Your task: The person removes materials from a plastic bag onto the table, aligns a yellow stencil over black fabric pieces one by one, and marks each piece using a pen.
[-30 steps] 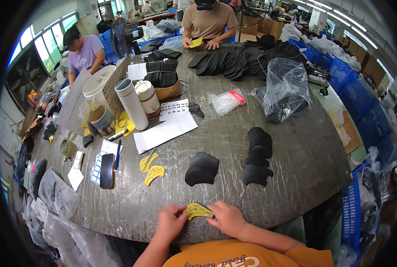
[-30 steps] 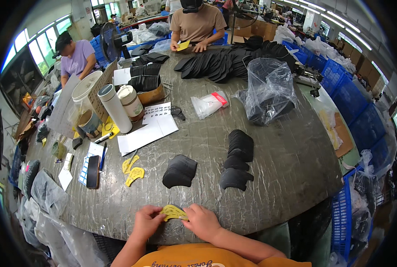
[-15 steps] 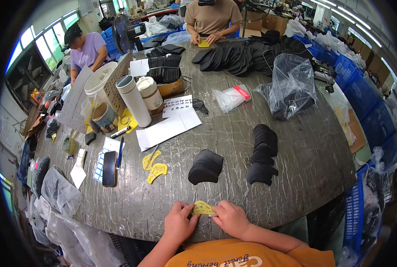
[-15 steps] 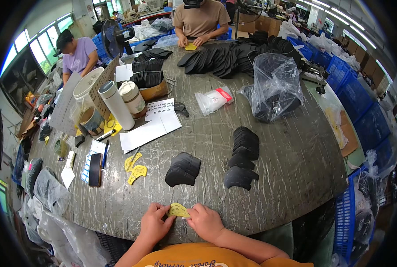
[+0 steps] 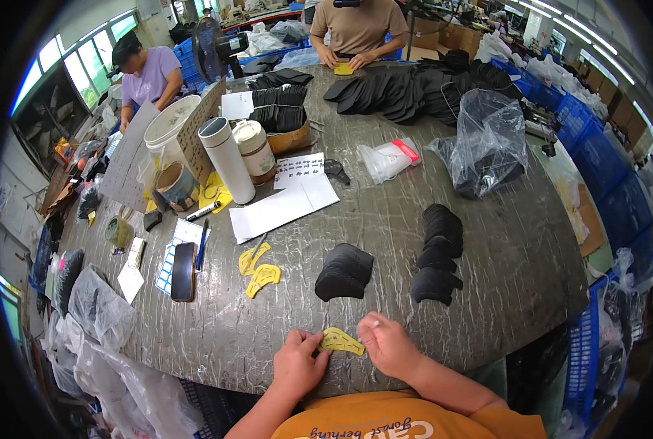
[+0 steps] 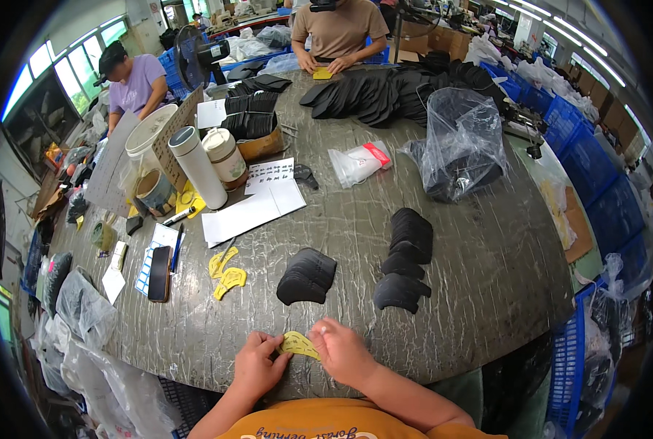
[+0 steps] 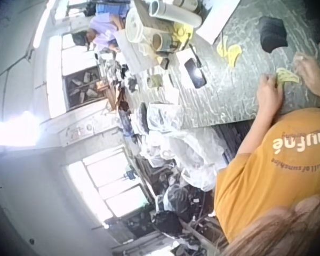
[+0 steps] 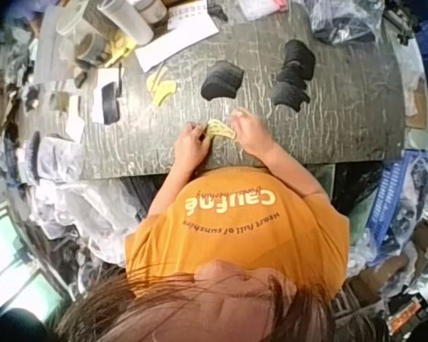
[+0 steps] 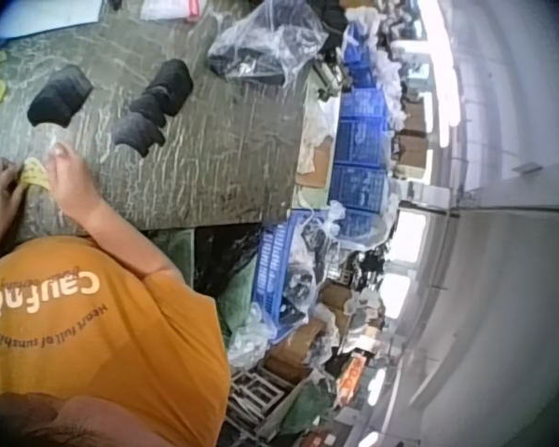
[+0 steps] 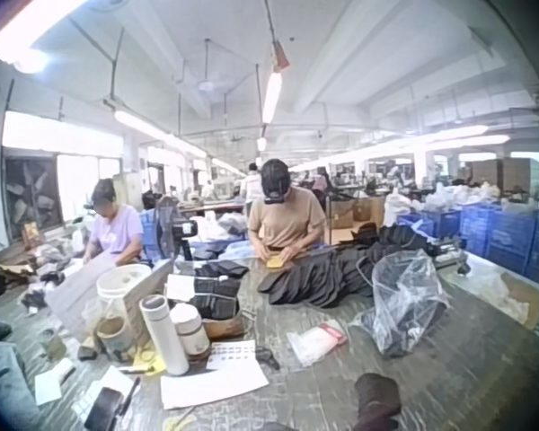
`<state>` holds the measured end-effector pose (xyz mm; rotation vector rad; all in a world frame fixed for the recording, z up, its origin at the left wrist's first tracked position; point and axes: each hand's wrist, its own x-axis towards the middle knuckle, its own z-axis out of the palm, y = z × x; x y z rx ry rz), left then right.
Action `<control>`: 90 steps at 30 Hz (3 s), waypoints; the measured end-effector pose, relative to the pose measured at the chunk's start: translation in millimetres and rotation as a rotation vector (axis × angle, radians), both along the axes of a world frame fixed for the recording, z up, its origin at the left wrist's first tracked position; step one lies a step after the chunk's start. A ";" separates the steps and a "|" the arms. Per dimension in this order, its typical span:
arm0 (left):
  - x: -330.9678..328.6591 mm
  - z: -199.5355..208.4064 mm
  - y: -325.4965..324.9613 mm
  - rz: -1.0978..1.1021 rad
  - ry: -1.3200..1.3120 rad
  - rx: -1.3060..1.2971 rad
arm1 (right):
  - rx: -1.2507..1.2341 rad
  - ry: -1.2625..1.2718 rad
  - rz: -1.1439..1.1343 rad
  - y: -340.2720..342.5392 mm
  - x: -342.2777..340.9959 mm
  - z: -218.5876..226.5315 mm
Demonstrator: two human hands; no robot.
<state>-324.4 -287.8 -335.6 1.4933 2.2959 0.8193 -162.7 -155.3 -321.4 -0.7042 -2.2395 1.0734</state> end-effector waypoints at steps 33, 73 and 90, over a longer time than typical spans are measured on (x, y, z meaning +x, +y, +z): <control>-1.0 0.1 0.5 -0.006 0.011 -0.038 | -0.157 -0.009 0.102 -10.3 -8.5 -16.1; -1.0 -0.1 1.3 -0.001 0.004 -0.024 | -0.171 0.025 0.067 -10.7 5.8 -17.2; -1.4 -2.8 0.7 0.009 -0.020 -0.009 | -0.117 -0.051 0.362 -1.2 -40.0 -16.0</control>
